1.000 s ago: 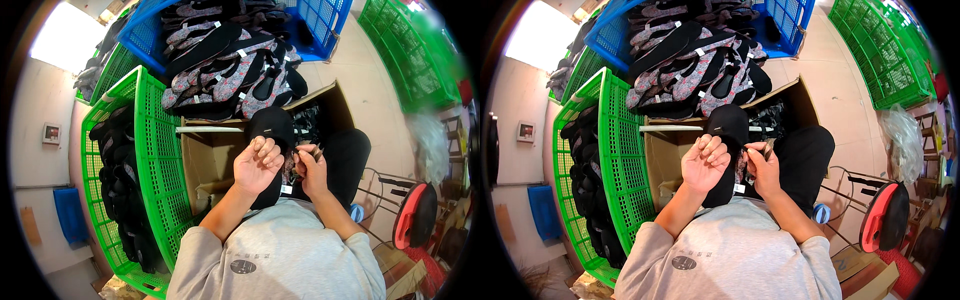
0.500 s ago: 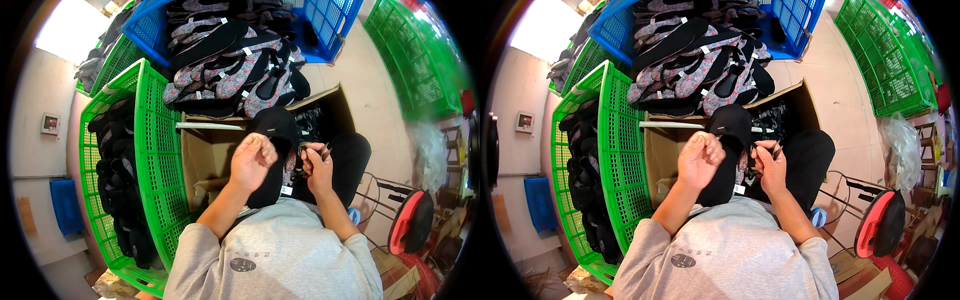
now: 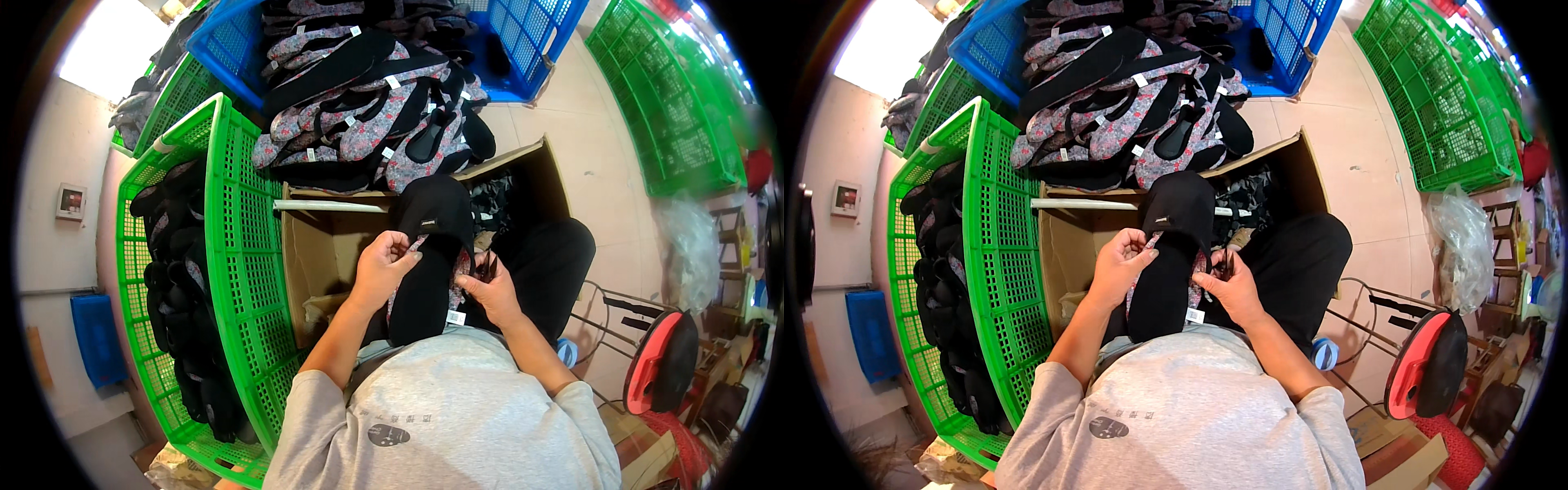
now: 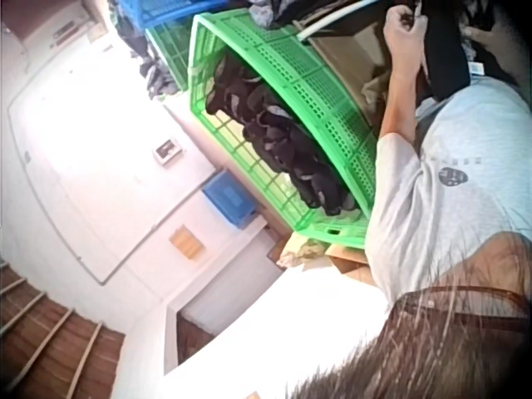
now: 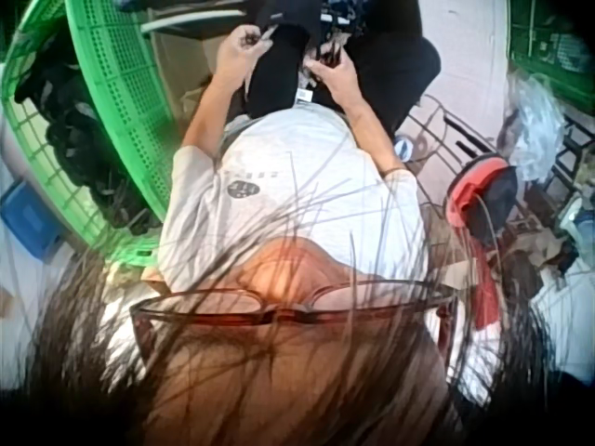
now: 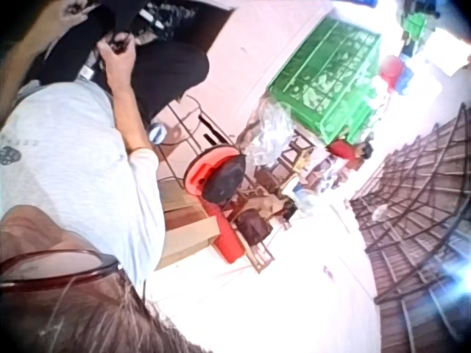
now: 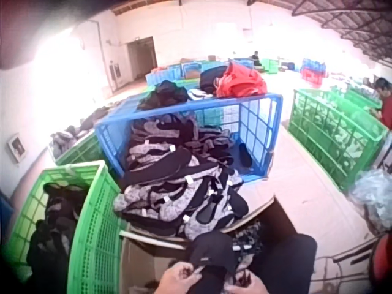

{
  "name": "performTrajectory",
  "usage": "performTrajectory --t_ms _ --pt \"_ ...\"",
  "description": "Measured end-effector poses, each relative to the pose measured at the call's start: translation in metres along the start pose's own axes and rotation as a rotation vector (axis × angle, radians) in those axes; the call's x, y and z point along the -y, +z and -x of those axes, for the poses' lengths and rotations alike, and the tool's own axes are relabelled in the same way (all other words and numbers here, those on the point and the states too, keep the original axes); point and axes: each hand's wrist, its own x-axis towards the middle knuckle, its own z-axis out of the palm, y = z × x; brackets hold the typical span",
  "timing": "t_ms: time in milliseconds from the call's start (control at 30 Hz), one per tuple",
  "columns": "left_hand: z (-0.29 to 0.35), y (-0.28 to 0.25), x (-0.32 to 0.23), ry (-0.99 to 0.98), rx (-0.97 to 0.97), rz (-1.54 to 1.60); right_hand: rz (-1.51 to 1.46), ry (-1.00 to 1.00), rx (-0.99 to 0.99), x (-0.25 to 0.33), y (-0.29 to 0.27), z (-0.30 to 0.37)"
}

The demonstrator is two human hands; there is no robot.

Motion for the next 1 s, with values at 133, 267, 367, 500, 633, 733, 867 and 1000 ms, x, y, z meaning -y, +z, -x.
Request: performTrajectory --t_ms 133,267,367,500,633,733,867,1000 --pt "0.0 -0.012 0.003 -0.034 0.153 0.321 -0.066 -0.032 0.038 0.0 0.01 0.003" --pt "0.003 -0.018 0.001 -0.075 0.235 0.53 -0.065 -0.04 0.038 -0.009 0.006 0.001" --pt "0.006 -0.018 0.008 -0.084 0.231 0.58 -0.007 -0.029 0.004 -0.003 0.009 0.003" --pt "0.016 -0.011 0.007 -0.089 0.133 0.549 0.089 -0.035 -0.042 -0.008 0.006 0.006" --pt "0.022 0.005 0.008 -0.01 -0.068 0.386 0.132 -0.085 -0.042 -0.012 0.005 0.006" --pt "0.027 0.005 0.017 0.166 -0.258 -0.05 0.162 -0.124 -0.035 -0.015 0.003 0.006" --pt "0.036 0.006 0.017 0.444 -0.421 -0.425 0.189 -0.161 0.012 -0.023 -0.001 0.004" --pt "0.035 0.0 0.033 0.232 -0.347 -0.055 0.218 -0.103 0.065 -0.028 -0.003 0.001"
